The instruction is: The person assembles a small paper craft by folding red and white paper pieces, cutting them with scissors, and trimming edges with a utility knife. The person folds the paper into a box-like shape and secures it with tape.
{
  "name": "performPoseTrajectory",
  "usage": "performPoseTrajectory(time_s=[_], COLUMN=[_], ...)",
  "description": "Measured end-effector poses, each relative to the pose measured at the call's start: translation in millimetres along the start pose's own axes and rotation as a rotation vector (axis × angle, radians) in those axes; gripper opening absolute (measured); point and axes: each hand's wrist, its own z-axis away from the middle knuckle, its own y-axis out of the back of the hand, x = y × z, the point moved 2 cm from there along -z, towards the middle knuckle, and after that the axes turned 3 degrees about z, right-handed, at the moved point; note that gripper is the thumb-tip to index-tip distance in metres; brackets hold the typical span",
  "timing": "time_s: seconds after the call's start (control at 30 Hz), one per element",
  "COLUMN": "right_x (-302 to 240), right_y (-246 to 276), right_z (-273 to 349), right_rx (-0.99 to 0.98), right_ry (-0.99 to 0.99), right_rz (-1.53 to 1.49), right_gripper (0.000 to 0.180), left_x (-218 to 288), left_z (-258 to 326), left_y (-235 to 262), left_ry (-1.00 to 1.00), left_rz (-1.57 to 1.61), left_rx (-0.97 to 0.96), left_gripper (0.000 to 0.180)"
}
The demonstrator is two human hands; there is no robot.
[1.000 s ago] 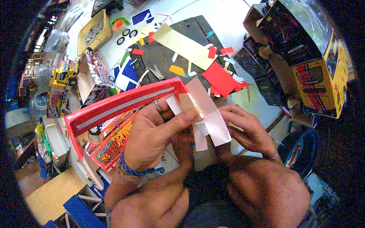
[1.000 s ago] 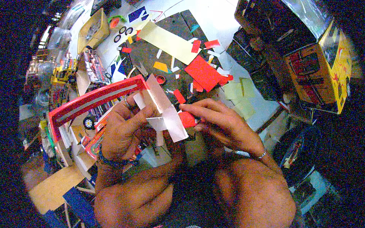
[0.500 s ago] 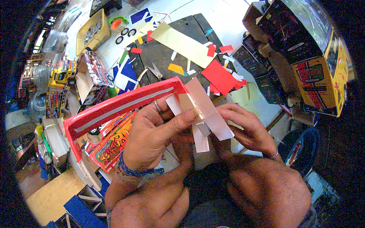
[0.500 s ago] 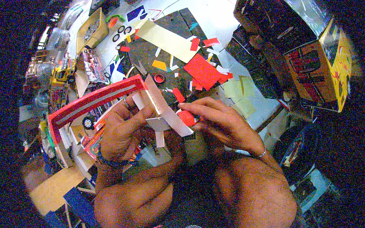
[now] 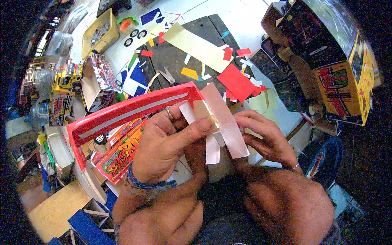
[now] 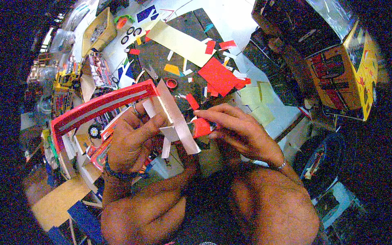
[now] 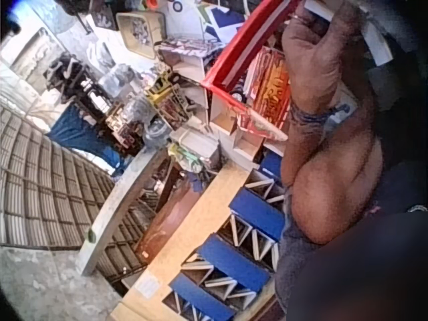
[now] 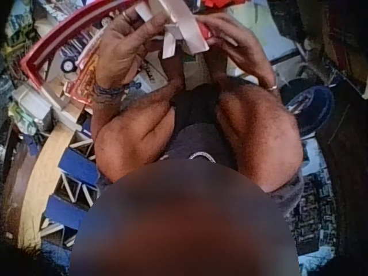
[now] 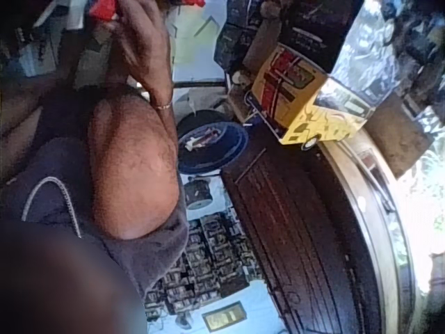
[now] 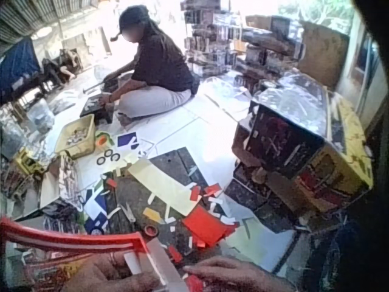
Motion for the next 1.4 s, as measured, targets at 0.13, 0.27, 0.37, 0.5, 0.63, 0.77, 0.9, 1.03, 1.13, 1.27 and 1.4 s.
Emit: performPoseTrajectory(time_s=[0.13,0.27,0.37,0.5,0.63,0.77,0.9,1.03,1.13,1.27,1.4], right_x=[0.0,-0.2,-1.3,-3.4,-5.4,-6.0,-5.3,-3.0,-2.1,-0.9,1.6], right_y=[0.2,-0.5,-0.2,-0.2,0.6,0.7,0.2,-0.1,-0.7,-0.9,-1.6], right_z=[-0.1,-1.1,-1.2,-1.0,-1.3,-2.3,-2.2,-2.1,-1.6,-1.5,-1.1], right_rx=[-0.01,-0.014,-0.014,-0.01,-0.007,-0.001,0.01,0.013,0.013,0.012,0.018], right_ry=[0.0,0.017,0.024,0.016,0.016,0.025,0.033,0.043,0.047,0.04,0.037], right_rz=[0.007,-0.01,-0.001,-0.004,0.0,0.003,0.013,0.021,0.012,-0.007,-0.013], right_gripper=[0.055,0.054,0.053,0.052,0.051,0.052,0.053,0.054,0.054,0.054,0.054], left_x=[-0.4,-1.4,-2.0,-1.7,-3.0,-3.0,-2.4,-1.7,-2.4,-2.8,-3.2], left_z=[-0.9,-0.4,-0.9,-0.4,-0.3,-0.8,-0.8,-0.6,-0.2,-0.5,-0.4], left_y=[-1.4,-2.4,-3.5,-3.4,-3.2,-2.8,-1.2,-0.8,-1.4,-1.7,-1.6], left_ry=[-0.05,-0.038,-0.041,-0.021,-0.024,-0.03,-0.016,-0.016,-0.032,-0.004,-0.008], left_rz=[-0.034,-0.065,-0.063,-0.088,-0.083,-0.093,-0.083,-0.062,-0.055,-0.073,-0.053], left_rx=[0.007,0.033,0.036,0.035,0.044,0.012,-0.006,-0.06,-0.048,-0.019,-0.014], left_gripper=[0.034,0.033,0.033,0.035,0.036,0.037,0.038,0.038,0.037,0.035,0.034])
